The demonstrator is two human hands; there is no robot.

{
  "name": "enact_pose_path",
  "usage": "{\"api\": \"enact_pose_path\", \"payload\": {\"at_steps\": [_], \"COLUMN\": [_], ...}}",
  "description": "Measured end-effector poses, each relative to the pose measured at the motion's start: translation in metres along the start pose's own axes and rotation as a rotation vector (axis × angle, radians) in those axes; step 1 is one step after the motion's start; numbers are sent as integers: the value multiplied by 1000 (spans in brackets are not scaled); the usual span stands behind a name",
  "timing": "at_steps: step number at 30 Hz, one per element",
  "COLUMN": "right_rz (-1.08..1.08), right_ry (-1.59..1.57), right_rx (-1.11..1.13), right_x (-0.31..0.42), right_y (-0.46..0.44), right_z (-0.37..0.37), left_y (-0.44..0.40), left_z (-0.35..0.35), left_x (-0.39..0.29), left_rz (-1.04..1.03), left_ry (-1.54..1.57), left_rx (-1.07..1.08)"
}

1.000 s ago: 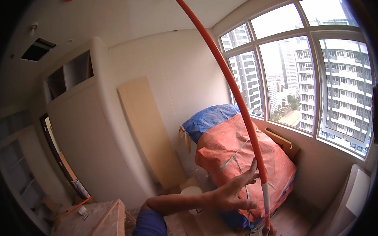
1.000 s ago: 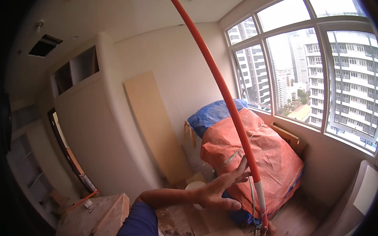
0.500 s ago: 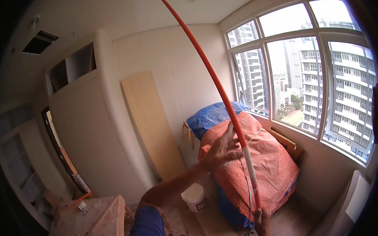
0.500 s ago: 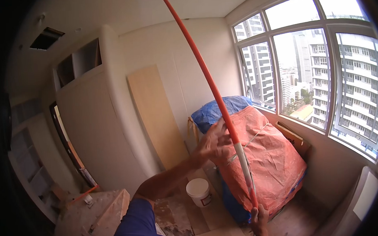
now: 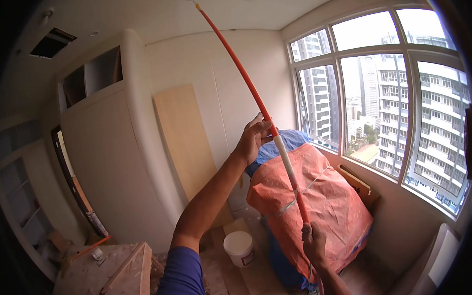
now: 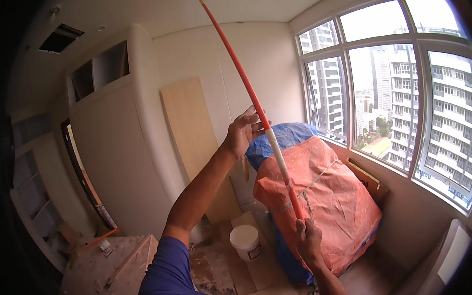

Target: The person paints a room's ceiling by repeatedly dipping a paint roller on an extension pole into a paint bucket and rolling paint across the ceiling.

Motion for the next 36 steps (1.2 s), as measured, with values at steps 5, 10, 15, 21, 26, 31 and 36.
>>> {"api": "enact_pose_path", "payload": {"at_steps": [5, 10, 15, 21, 26, 31, 36], "right_rz": [-19, -30, -59, -121, -135, -161, -142], "right_ry": [-72, -68, -134, -128, -101, -102, -122], "right_rx": [17, -4, -19, -33, -62, -63, -33], "right_x": [-22, -71, -99, -76, -53, -62, -55], "right_y": [19, 84, 156, 212, 239, 259, 264], "right_z": [-1, 22, 64, 111, 140, 153, 162], "left_y": [15, 65, 127, 169, 193, 205, 220], "left_z": [-11, -58, -114, -161, -189, -206, -217], "left_x": [7, 26, 15, 5, -4, 1, -1], "left_rz": [-24, -34, 84, 58, 62, 87, 54], "left_ry": [-7, 3, 87, 118, 5, -61, 35], "left_rx": [111, 245, 519, 687, 760, 793, 756]}}
Point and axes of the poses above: each hand's wrist, its own y-axis away from the middle knuckle, its own z-axis out of the back of the hand, x = y × z, the point moved 5 cm from there along -y, towards the middle knuckle, and after that the axes turned 1 degree about -x, right-handed, at the moved point
